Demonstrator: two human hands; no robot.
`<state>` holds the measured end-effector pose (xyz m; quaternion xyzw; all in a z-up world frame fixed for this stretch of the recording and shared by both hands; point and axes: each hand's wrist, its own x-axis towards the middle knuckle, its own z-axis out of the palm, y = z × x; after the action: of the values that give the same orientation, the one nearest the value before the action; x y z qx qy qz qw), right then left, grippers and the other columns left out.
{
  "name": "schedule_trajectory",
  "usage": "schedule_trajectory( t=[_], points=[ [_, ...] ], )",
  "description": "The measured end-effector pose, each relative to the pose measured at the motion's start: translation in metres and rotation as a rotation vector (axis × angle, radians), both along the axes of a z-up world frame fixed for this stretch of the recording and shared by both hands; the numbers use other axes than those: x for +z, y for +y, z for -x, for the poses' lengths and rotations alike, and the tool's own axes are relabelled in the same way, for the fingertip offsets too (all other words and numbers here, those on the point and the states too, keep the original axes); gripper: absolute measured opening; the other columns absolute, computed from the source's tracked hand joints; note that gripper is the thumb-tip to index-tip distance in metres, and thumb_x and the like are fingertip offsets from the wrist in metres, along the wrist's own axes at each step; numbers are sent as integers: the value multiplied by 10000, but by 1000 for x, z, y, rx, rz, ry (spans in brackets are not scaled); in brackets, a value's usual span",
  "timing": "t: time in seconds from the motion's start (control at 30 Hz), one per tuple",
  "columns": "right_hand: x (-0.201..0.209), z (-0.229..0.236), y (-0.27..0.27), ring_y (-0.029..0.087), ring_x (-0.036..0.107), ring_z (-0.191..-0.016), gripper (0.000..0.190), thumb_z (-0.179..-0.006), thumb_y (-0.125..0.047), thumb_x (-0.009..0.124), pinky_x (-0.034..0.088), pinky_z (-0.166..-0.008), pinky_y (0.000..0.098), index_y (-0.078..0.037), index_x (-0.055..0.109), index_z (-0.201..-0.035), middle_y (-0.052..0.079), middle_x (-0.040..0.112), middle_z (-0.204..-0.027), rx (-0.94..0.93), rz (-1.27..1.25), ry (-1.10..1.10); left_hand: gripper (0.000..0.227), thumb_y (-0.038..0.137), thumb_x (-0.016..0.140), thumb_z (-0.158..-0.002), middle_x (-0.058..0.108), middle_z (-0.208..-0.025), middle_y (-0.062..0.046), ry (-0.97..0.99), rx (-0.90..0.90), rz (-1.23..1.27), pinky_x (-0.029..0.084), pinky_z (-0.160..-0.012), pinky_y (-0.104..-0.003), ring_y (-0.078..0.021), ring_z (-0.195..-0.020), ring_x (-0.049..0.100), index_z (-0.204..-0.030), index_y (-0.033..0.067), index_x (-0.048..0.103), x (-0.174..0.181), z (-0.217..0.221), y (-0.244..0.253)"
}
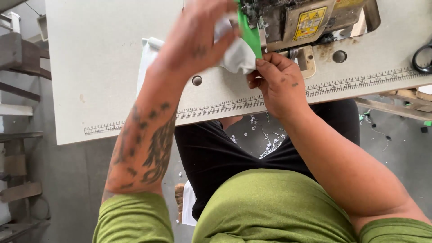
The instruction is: Aligning and sewing fabric strips into loops using an industrial sewing machine and trimming them with scissors.
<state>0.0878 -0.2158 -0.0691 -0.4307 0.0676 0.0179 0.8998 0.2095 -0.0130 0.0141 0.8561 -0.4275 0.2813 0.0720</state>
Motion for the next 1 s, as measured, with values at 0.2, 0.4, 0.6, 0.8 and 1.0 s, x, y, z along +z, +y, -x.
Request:
schedule_trajectory(
  t=[0.2,0.4,0.6,0.8,1.0],
  points=[
    [10,11,2,240,672,-908,61,-1028,-124,602,559,-802,387,-104,641,-984,98,718,-965,68,-197,-72,249,213,717,-1063,661,-933,-148,497,21,202,496,-760,-451,-321,-863,618,-962,-14,725,19,126,11],
    [19,51,10,361,693,-1182,701,-885,-245,866,644,-886,531,-127,514,-1481,181,682,-1354,225,-431,-66,399,404,615,-1039,638,-1232,-161,462,6,468,350,-1066,-432,-275,-1161,576,-866,57,706,24,187,-8],
    [7,84,12,212,700,-972,832,-1027,5,655,570,-877,329,-167,229,-1721,155,736,-1167,86,-302,-178,177,145,632,-1059,686,-956,-99,314,-12,429,502,-880,-424,-279,-861,639,-934,19,630,24,197,-21],
    [-1,101,8,269,690,-1016,961,-948,-92,759,522,-1033,375,-143,186,-1718,222,716,-1192,118,-262,-333,192,204,758,-996,657,-980,-21,146,152,212,445,-768,-431,-300,-866,591,-871,148,624,33,212,-31],
    [8,114,1,226,644,-1163,965,-922,-235,779,463,-1167,370,-133,205,-1691,171,676,-1283,153,-69,-341,179,36,579,-901,496,-817,0,33,176,-48,370,-745,-396,-248,-758,514,-822,194,546,28,219,-33]
  ],
)
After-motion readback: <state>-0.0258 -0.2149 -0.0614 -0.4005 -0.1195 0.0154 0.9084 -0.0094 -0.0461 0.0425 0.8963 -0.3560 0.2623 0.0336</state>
